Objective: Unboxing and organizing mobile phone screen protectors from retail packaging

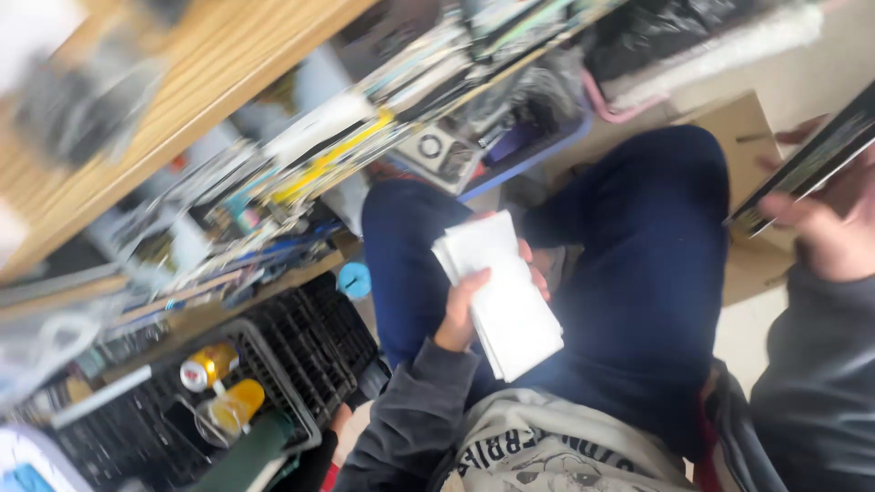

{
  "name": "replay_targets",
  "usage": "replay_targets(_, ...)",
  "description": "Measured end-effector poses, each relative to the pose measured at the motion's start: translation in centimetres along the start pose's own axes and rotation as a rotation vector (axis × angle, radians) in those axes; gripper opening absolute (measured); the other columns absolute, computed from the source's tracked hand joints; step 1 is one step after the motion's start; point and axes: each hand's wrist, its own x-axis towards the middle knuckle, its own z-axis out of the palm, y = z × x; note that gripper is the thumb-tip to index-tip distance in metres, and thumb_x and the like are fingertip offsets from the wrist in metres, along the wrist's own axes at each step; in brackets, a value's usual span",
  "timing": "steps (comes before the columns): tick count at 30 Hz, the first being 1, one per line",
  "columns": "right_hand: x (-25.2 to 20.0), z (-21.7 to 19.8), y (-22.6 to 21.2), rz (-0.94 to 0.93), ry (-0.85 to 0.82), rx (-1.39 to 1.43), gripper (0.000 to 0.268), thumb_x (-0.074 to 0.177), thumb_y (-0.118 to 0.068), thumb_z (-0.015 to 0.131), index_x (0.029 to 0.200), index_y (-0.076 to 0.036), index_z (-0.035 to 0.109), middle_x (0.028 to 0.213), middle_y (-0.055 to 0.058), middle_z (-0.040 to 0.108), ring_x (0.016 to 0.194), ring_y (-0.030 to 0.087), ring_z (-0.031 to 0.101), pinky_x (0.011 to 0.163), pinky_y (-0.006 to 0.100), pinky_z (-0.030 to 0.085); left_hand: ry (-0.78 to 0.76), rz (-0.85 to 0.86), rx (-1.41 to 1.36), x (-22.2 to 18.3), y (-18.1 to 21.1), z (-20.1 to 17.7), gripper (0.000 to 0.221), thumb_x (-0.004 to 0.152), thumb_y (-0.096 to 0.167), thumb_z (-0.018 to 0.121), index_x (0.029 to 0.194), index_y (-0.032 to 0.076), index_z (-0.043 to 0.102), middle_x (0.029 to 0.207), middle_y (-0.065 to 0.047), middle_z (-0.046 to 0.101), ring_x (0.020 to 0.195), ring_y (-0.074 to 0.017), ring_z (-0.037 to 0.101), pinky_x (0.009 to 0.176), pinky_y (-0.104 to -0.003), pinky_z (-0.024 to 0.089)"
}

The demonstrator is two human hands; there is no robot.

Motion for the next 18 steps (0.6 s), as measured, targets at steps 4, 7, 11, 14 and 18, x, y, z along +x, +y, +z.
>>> replay_targets(4,0.0,13.4,-10.3,-0.36,-0.236,-0.307,0.104,0.068,-0.02,0.087,0.154,0.01,0.035,0.139,0.024,0.035,0.132,0.04,0.039,0.111,0.047,0.039,-0.035,0.365,-0.059,-1.3,4.8,0.3,0.066,0.095,0.021,0.066,0.152,0.025,0.033,0.118,-0.021,0.056,0.095,-0.0394,0.067,0.086,-0.055,0.057)
replay_targets(7,-0.5,19.9,-8.7,-0.365,-0.484,-0.354,0.109,0.063,-0.013,0.087,0.155,0.008,0.033,0.141,0.028,0.048,0.129,0.039,0.046,0.111,0.045,0.036,-0.079,0.607,-0.051,-2.8,8.1,-0.4,0.065,0.097,0.024,0.067,0.153,0.027,0.034,0.122,-0.022,0.056,0.099,-0.0427,0.066,0.093,-0.059,0.057)
replay_targets(11,-1.1,22.3,-7.1,-0.13,-0.72,-0.54,0.111,0.057,-0.02,0.084,0.158,-0.012,0.038,0.126,0.015,0.049,0.126,0.032,0.047,0.111,0.041,0.035,-0.018,0.793,-0.045,-3.6,10.7,-1.5,0.062,0.094,0.024,0.068,0.148,0.024,0.038,0.115,-0.021,0.056,0.092,-0.0405,0.068,0.084,-0.053,0.059)
replay_targets(14,-1.5,22.2,-7.0,-0.138,-0.858,-0.519,0.11,0.055,-0.009,0.085,0.155,-0.006,0.039,0.128,0.017,0.051,0.124,0.03,0.049,0.112,0.039,0.038,-0.018,0.809,0.034,-2.9,10.7,-3.6,0.062,0.096,0.028,0.071,0.149,0.027,0.039,0.118,-0.019,0.058,0.098,-0.0396,0.068,0.092,-0.057,0.058)
replay_targets(18,-1.4,21.8,-7.2,-0.042,-0.886,-0.494,0.115,0.054,-0.014,0.09,0.156,-0.008,0.037,0.134,0.016,0.05,0.13,0.027,0.049,0.115,0.038,0.035,0.051,0.809,0.139,-2.3,10.2,-3.8,0.06,0.098,0.026,0.069,0.15,0.025,0.038,0.118,-0.018,0.06,0.098,-0.0398,0.069,0.092,-0.058,0.058)
